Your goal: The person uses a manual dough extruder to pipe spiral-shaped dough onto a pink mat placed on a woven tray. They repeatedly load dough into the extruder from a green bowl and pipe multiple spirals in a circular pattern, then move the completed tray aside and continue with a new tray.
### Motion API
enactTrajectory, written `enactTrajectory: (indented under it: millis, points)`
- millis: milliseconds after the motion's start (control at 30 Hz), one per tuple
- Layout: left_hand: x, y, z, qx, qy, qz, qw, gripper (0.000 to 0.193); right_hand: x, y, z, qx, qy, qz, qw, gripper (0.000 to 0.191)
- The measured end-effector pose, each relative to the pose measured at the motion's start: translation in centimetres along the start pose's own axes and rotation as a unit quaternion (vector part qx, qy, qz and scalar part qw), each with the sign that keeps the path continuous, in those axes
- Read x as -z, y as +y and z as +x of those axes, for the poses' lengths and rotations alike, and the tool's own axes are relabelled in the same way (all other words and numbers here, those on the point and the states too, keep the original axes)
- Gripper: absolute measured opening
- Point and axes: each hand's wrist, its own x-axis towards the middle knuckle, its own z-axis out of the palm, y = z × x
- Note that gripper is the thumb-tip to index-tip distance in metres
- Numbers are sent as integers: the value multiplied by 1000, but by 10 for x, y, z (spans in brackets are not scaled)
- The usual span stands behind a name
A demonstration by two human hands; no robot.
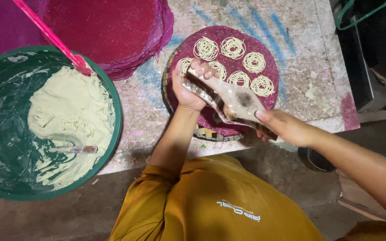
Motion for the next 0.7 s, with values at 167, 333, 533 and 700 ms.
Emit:
enactTrajectory:
  millis: [167, 333, 533, 700]
  points:
    - [-2, -16, -7, -9, 27, -26, 999, 37, 5, -8, -17, -36, -13, -14, 999, 83]
    - [-1, -20, 14, -18, -7, -5, 1000, 37, 9, -19, -16, -26, 64, -58, 996, 75]
    - [-8, -3, 1, -4, 13, 5, 1000, 37, -4, -21, -15, -1, 12, -22, 1000, 81]
    - [-16, -26, 12, -28, 3, -18, 999, 33, 19, -17, -18, -29, 69, -69, 995, 72]
